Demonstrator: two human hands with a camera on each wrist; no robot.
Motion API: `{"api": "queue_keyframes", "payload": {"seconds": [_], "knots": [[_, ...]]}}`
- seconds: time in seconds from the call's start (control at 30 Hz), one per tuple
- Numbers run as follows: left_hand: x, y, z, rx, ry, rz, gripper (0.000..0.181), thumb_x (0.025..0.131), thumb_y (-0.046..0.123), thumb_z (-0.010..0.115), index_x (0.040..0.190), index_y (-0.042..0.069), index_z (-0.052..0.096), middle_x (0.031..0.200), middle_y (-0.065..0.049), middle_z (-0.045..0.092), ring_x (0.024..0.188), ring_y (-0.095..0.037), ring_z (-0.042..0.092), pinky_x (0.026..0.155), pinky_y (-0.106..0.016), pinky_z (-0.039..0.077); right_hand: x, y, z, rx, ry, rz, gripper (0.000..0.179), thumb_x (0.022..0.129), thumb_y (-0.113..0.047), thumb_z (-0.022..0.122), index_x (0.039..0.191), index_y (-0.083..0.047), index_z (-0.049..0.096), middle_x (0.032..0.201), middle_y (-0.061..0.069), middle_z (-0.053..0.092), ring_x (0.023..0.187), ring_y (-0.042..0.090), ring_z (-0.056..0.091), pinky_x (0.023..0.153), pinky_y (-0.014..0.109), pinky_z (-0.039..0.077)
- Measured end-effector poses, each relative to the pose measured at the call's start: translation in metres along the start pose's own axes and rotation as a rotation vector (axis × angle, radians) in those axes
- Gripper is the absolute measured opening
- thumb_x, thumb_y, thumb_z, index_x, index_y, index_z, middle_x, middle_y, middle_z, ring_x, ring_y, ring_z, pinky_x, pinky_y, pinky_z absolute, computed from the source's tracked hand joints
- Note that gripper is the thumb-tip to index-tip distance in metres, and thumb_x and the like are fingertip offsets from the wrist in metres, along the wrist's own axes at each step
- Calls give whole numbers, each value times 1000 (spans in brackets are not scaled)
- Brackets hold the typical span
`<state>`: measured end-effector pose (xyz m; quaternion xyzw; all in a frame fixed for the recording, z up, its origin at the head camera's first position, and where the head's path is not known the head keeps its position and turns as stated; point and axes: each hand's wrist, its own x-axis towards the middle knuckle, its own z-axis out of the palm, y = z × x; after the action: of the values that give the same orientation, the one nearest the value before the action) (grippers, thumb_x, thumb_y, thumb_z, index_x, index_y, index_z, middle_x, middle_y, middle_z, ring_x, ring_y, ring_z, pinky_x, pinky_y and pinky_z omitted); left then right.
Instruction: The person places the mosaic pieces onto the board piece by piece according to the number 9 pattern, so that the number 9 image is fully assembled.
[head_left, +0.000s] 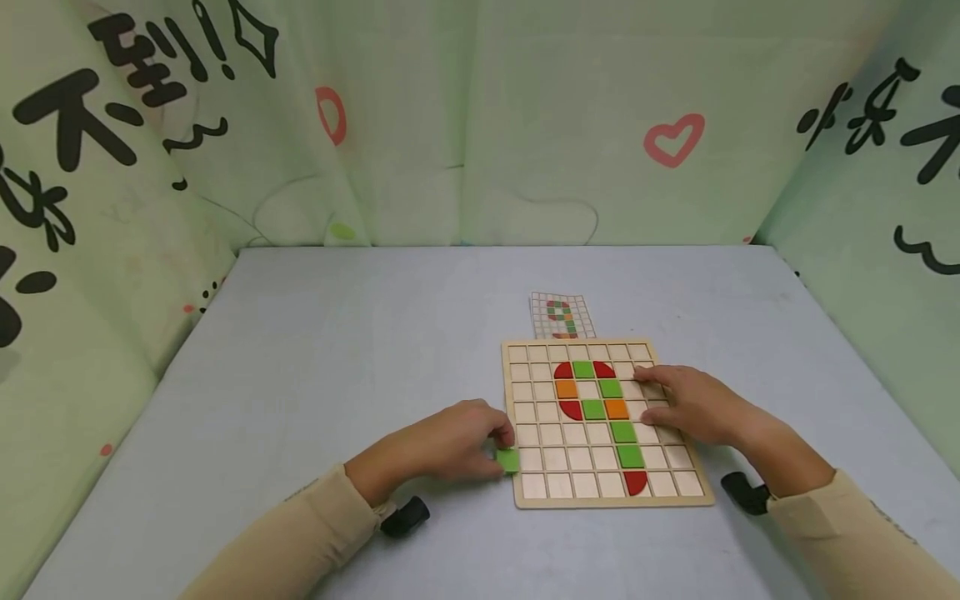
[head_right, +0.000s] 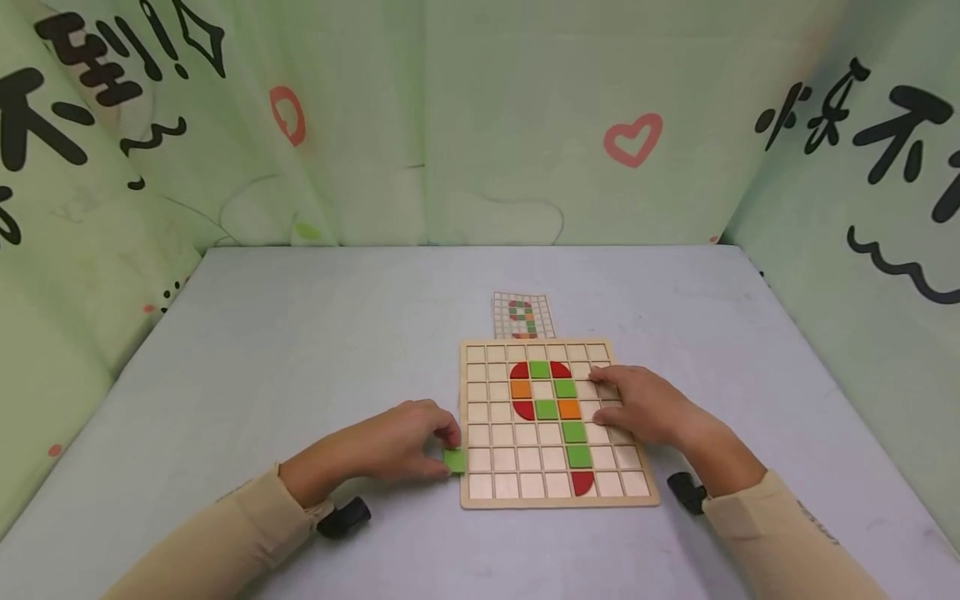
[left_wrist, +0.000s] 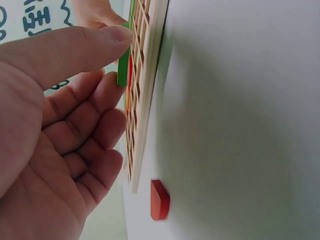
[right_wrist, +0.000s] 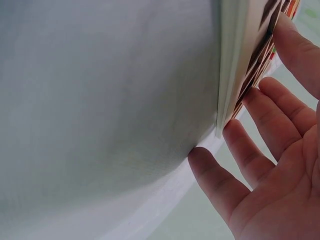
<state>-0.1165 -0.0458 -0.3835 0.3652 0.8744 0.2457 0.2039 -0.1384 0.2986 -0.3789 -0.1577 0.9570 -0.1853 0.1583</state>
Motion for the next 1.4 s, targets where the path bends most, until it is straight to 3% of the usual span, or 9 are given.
{"api": "queue_keyframes", "payload": {"seconds": [0.3, 0.57, 1.4], "knots": [[13, 13, 3, 19, 26, 67, 19, 85, 16, 80, 100, 13, 69, 91, 14, 60, 92, -6, 52, 86, -18, 43, 0, -1, 0, -3, -3, 8, 69, 89, -27, 75, 142, 8, 48, 140, 34, 47, 126, 52, 44, 100, 65, 36], [28, 24, 5, -40, 24, 105, 19, 86, 16, 78, 103, 12, 70, 95, 13, 63, 95, -4, 53, 86, -16, 42, 0, 0, -1, -8, -5, 10, 69, 89, -27, 75, 142, 8, 47, 140, 34, 47, 126, 52, 44, 100, 65, 36], [67, 61, 27, 4, -34, 152, 20, 87, 20, 79, 104, 15, 69, 91, 15, 61, 84, 1, 52, 76, -8, 40, 0, 2, -1, 1, 4, -27, 67, 89, -27, 75, 141, 7, 50, 138, 32, 50, 125, 51, 46, 100, 64, 36]]}}
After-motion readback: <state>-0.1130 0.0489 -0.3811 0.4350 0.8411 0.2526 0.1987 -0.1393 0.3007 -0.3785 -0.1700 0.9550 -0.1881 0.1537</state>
